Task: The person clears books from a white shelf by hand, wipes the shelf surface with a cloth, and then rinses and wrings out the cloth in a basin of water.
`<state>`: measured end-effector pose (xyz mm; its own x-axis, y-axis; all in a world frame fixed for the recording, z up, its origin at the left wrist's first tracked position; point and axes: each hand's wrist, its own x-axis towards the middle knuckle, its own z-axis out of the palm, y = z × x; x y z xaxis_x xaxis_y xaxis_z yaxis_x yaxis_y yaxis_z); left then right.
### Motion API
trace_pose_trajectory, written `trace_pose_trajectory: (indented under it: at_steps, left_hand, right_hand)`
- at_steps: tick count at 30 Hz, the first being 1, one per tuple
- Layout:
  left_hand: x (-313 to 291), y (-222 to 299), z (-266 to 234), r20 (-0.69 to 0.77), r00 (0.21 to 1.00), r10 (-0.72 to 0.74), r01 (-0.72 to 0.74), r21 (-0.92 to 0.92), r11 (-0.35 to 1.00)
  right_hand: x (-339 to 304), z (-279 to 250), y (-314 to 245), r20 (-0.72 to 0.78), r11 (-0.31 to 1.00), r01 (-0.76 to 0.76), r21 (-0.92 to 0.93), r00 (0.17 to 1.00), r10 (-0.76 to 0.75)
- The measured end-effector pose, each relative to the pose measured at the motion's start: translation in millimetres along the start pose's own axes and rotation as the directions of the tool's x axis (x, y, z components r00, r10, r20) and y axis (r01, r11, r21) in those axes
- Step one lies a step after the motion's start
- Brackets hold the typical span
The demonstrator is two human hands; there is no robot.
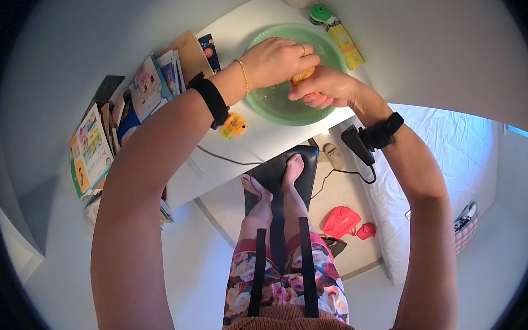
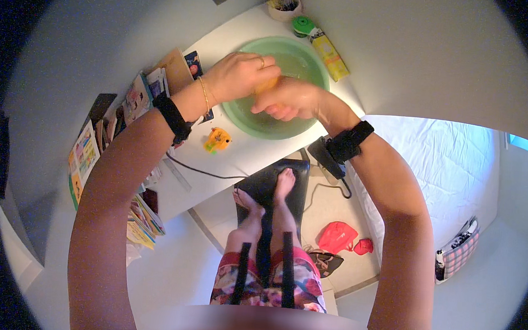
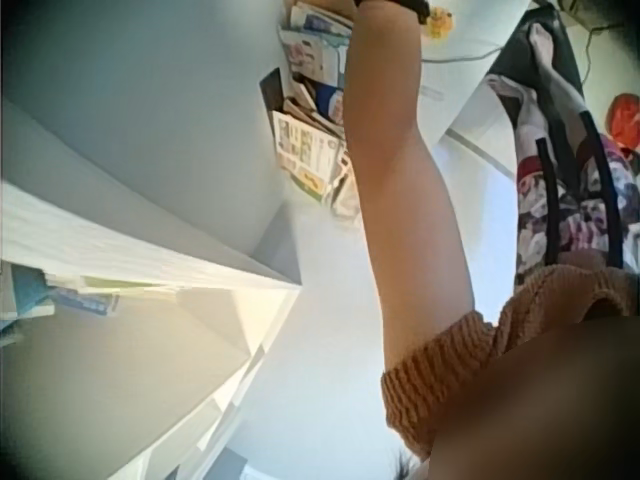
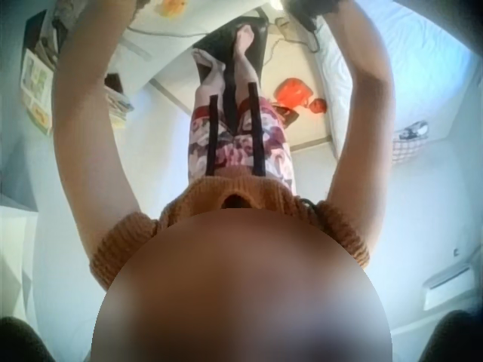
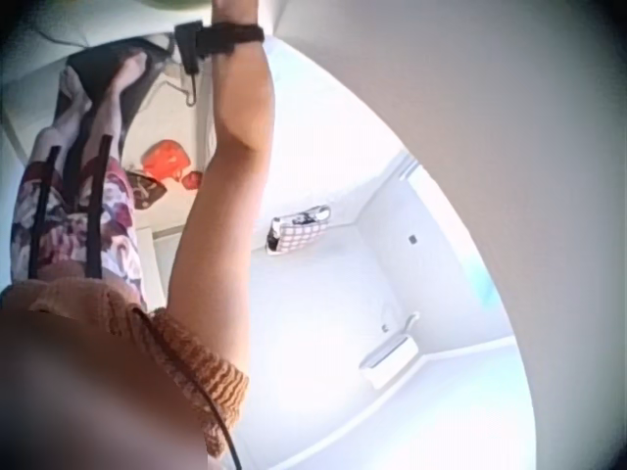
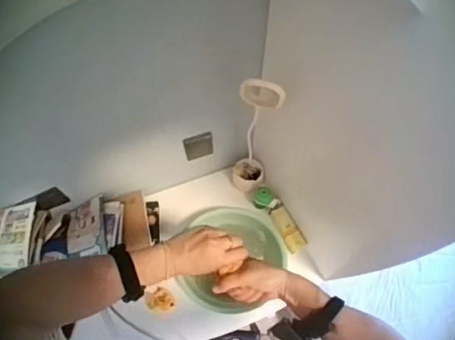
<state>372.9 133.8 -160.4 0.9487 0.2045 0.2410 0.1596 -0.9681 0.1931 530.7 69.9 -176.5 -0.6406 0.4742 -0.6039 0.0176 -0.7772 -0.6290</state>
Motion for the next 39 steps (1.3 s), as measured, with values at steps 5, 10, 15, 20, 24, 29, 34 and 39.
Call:
trace_pose_trajectory:
  at_steps: [5, 10, 15, 20, 24, 29, 34, 39]
  left_hand:
    - [6, 6, 1, 0.206, 0.920, -0.333, 0.323, 0.081, 0.943]
    - [3, 15, 7, 0.328, 0.757, -0.565, 0.577, 0.072, 0.814]
    - [12, 16, 0, 0.418, 0.652, -0.633, 0.682, 0.043, 0.730]
    - [3, 1, 13, 0.477, 0.584, -0.657, 0.762, -0.041, 0.647]
    - [-1, 7, -7, 0.581, 0.524, -0.623, 0.821, -0.150, 0.551]
    - [-22, 33, -50, 0.314, 0.589, -0.745, 0.768, -0.506, 0.393]
    - [-29, 70, -98, 0.476, 0.450, -0.756, 0.884, -0.356, 0.302]
    - [-24, 128, -155, 0.571, 0.506, -0.647, 0.700, -0.710, -0.079]
  right_hand:
    - [15, 16, 8, -0.505, 0.868, -0.011, -0.496, 0.817, -0.278]
    - [24, 26, 4, -0.556, 0.586, -0.234, -0.776, 0.693, -0.459]
    - [28, 20, 9, -0.520, 0.399, -0.336, -0.853, 0.617, -0.591]
    - [32, 24, 8, -0.406, 0.215, -0.367, -0.905, 0.595, -0.693]
    - [18, 32, 6, -0.251, 0.049, -0.374, -0.926, 0.512, -0.822]
    - [-8, 52, -4, -0.533, 0.403, -0.414, -0.816, 0.268, -0.803]
    - [-31, 54, 11, -0.601, 0.515, -0.369, -0.774, 0.171, -0.781]
    - [-85, 140, 7, -0.525, 0.592, 0.097, -0.800, 0.364, -0.769]
